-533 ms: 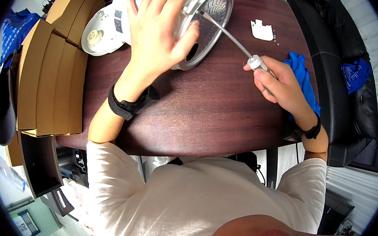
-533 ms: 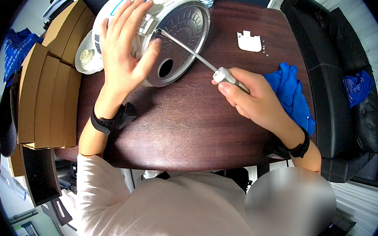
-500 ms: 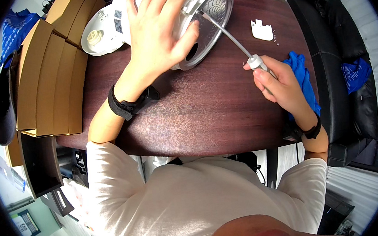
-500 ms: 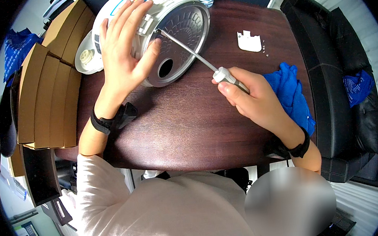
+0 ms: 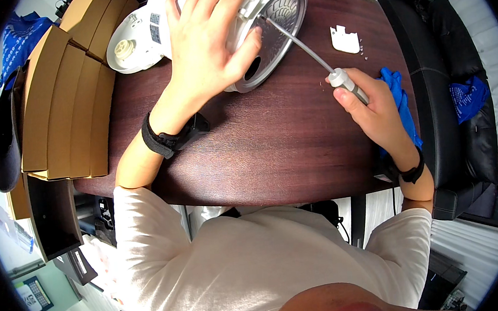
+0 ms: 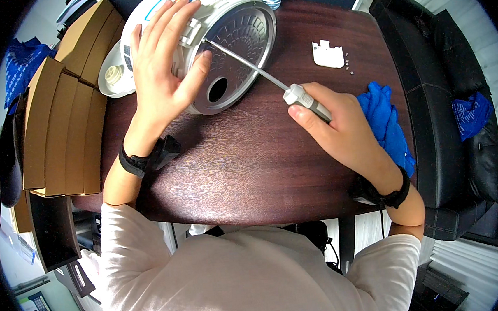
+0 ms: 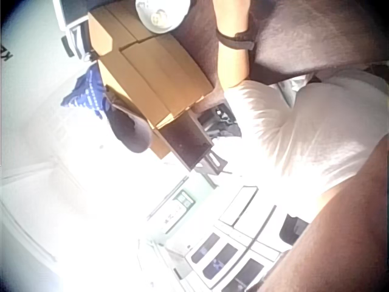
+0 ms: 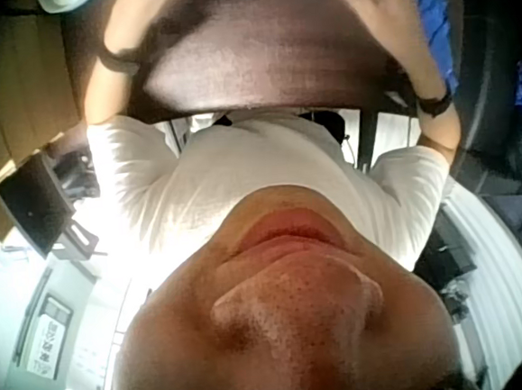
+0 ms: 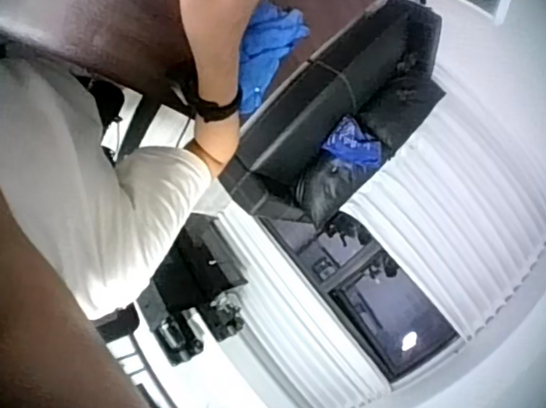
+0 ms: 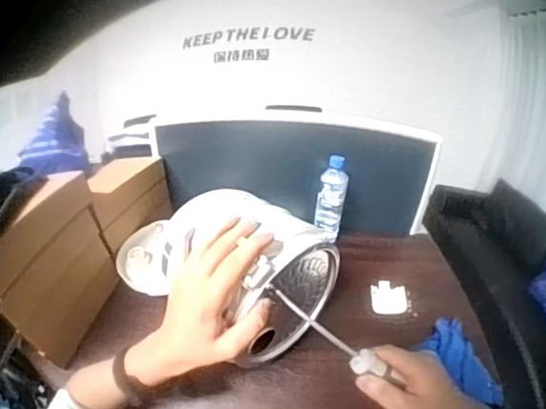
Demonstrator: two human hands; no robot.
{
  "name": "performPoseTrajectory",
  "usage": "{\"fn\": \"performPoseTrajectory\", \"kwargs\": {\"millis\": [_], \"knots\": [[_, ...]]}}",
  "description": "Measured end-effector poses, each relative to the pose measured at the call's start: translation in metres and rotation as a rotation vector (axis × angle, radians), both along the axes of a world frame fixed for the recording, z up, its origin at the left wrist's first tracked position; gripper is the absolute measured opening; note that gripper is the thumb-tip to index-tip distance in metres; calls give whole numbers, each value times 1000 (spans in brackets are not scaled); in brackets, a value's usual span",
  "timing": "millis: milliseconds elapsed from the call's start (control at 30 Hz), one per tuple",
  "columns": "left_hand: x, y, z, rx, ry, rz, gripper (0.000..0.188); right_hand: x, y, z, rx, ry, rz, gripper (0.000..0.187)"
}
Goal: The person uses a screwdriver to remove screws from the circular base of a white appliance. After unscrewing several fasteners, the person uses a blue cloth to wipe the surface of the appliance base.
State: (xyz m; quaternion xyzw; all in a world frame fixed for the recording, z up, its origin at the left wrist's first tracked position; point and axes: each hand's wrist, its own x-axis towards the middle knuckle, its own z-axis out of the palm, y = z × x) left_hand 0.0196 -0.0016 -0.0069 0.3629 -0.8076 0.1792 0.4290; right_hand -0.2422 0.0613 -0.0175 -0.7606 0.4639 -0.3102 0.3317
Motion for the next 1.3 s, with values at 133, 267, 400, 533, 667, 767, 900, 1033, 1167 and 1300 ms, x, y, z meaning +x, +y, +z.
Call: {"fn": "performPoseTrajectory", "kwargs": {"millis": [133, 267, 400, 533, 667, 767, 900, 1033, 1167, 1300], "knots": [[-1, 0, 0, -3, -4, -1, 59, 1, 0, 1, -99, 53, -9, 21], [0, -2, -2, -14, -8, -4, 59, -5, -6, 10, -529, 253, -59, 23], [2, -1, -2, -15, -10, -9, 59, -13, -15, 46, -1004, 844, -209, 29], [0, -1, -1, 8, 2, -21, 59, -13, -23, 62, -1053, 859, -237, 32], [0, -1, 1, -17, -17, -3, 59, -18, -22, 46, -786, 553, -174, 30], [0, -2, 0, -25, -14, -7, 59, -23, -15, 25, -246, 164, -5, 23], [-1, -3, -1, -31, -16, -12, 58, -14, -5, -5, 401, -280, 121, 29], [0, -3, 0, -22, -10, -20, 58, -5, -1, -12, 521, -395, 185, 31], [0, -2, 0, -14, -11, -9, 59, 2, 1, -7, 546, -373, 217, 31], [0, -2, 0, -12, -7, -13, 59, 3, 2, -4, 518, -345, 207, 32]]}}
